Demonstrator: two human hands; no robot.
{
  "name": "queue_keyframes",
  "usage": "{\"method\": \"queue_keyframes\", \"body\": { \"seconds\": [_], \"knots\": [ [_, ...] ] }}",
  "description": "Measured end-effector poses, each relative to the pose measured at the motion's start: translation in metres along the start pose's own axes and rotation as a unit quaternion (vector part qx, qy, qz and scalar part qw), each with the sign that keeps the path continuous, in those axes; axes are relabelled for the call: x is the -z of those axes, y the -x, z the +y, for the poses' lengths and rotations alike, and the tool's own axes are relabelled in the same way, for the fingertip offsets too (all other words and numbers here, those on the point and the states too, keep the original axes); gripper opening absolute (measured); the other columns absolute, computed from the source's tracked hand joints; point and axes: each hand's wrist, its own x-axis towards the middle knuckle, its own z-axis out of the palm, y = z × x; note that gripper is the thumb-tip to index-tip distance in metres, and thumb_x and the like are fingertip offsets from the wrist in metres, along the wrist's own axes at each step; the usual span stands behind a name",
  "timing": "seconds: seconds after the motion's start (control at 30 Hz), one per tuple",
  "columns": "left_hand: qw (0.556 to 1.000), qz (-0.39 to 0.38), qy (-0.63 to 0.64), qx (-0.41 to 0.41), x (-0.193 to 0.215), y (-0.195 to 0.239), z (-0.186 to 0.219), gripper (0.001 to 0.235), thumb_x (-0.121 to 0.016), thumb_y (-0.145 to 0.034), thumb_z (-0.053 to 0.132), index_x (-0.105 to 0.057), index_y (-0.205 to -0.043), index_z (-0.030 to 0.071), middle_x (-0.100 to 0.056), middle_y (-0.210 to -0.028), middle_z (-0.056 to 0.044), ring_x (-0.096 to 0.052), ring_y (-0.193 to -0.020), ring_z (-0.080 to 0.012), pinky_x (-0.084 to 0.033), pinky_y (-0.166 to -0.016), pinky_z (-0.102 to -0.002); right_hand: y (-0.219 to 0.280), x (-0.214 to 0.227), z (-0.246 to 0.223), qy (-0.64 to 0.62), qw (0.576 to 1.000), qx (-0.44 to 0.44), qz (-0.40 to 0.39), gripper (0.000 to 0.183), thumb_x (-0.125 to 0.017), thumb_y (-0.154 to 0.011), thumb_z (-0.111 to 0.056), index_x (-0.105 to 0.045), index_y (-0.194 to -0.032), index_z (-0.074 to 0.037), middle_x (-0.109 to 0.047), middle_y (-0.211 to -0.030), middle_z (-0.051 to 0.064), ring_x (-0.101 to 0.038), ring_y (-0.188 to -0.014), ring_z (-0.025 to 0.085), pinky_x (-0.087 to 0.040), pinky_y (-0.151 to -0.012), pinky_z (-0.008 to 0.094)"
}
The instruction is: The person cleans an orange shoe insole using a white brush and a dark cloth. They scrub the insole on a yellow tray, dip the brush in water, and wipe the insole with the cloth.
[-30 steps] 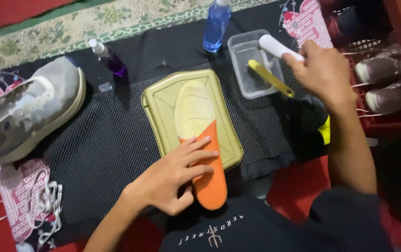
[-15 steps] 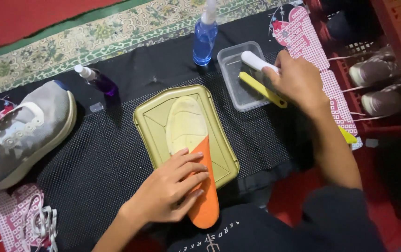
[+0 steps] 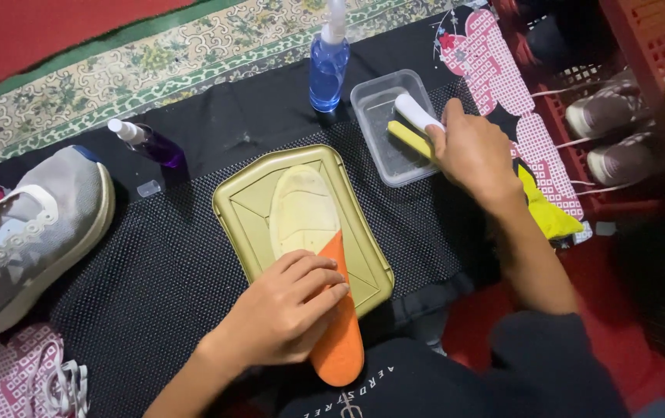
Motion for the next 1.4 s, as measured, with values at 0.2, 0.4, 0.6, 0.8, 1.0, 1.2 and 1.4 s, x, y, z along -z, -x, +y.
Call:
{"method": "queue_keyframes", "body": {
  "seconds": [0.2, 0.4, 0.6, 0.8, 1.0, 1.2, 1.4],
  "knots": [
    [1.000, 0.005, -0.017, 0.002, -0.004, 0.009, 0.001, 0.027, -0.070, -0.077, 0.003, -0.067, -0.104, -0.003, -0.068, -0.110, -0.016, -0.063, -0.105, -0.0331, -0.051, -0.101, -0.048, 0.000, 0.001, -0.002, -0.012, 1.000, 0.001, -0.012, 0.030, -0.054, -0.109, -0.030, -0.056, -0.109, 0.000, -0.071, -0.088, 0.023, -0.070, -0.070, 0.044, -0.055, -0.069, 0.054],
    [1.000, 0.013, -0.014, 0.004, -0.006, 0.016, -0.001, 0.031, -0.071, -0.074, 0.003, -0.067, -0.105, -0.003, -0.068, -0.111, -0.016, -0.063, -0.109, -0.0340, -0.050, -0.102, -0.050, -0.002, -0.002, 0.003, -0.021, 0.999, -0.022, -0.021, 0.031, -0.053, -0.108, -0.033, -0.058, -0.111, -0.003, -0.072, -0.090, 0.022, -0.070, -0.073, 0.043, -0.055, -0.071, 0.055],
    [1.000, 0.017, -0.025, -0.002, -0.009, 0.018, -0.004, 0.033, -0.072, -0.071, 0.002, -0.067, -0.103, -0.003, -0.068, -0.112, -0.017, -0.063, -0.106, -0.0338, -0.051, -0.101, -0.048, 0.003, 0.011, 0.011, -0.041, 0.999, -0.019, 0.005, 0.037, -0.055, -0.109, -0.039, -0.066, -0.119, -0.005, -0.075, -0.089, 0.017, -0.072, -0.074, 0.036, -0.055, -0.071, 0.049],
    [0.998, 0.032, -0.056, -0.005, -0.009, 0.019, 0.000, 0.030, -0.072, -0.074, 0.003, -0.066, -0.103, -0.002, -0.067, -0.114, -0.017, -0.062, -0.108, -0.0345, -0.052, -0.098, -0.047, 0.005, 0.015, 0.025, -0.113, 0.986, 0.077, 0.093, 0.033, -0.070, -0.104, -0.029, -0.071, -0.120, 0.000, -0.075, -0.093, 0.022, -0.072, -0.071, 0.033, -0.056, -0.060, 0.045],
    [0.991, 0.090, -0.088, 0.039, -0.021, 0.029, 0.019, 0.024, -0.072, -0.081, 0.003, -0.067, -0.104, -0.004, -0.065, -0.117, -0.020, -0.063, -0.113, -0.0388, -0.052, -0.099, -0.049, -0.004, 0.004, 0.036, -0.067, 0.992, 0.107, -0.001, 0.034, -0.061, -0.104, -0.025, -0.058, -0.126, 0.000, -0.071, -0.093, 0.022, -0.068, -0.076, 0.040, -0.053, -0.070, 0.051],
    [0.984, 0.120, -0.064, 0.118, -0.041, 0.039, 0.031, 0.033, -0.071, -0.086, 0.008, -0.064, -0.116, -0.006, -0.058, -0.129, -0.026, -0.056, -0.126, -0.0434, -0.048, -0.104, -0.051, 0.000, 0.021, 0.012, -0.018, 0.938, 0.237, 0.252, 0.018, -0.063, -0.114, -0.007, -0.075, -0.107, 0.004, -0.061, -0.066, 0.013, -0.047, -0.047, 0.026, -0.039, -0.049, 0.039],
    [0.977, 0.127, -0.042, 0.168, -0.054, 0.036, 0.038, 0.054, -0.067, -0.092, 0.021, -0.057, -0.132, -0.014, -0.053, -0.141, -0.033, -0.046, -0.138, -0.0485, -0.040, -0.115, -0.054, 0.013, 0.039, -0.081, -0.061, 0.893, 0.412, 0.174, 0.034, -0.061, -0.099, -0.005, -0.053, -0.066, -0.007, -0.051, -0.056, 0.005, -0.038, -0.043, 0.022, -0.032, -0.046, 0.037]
  ]
}}
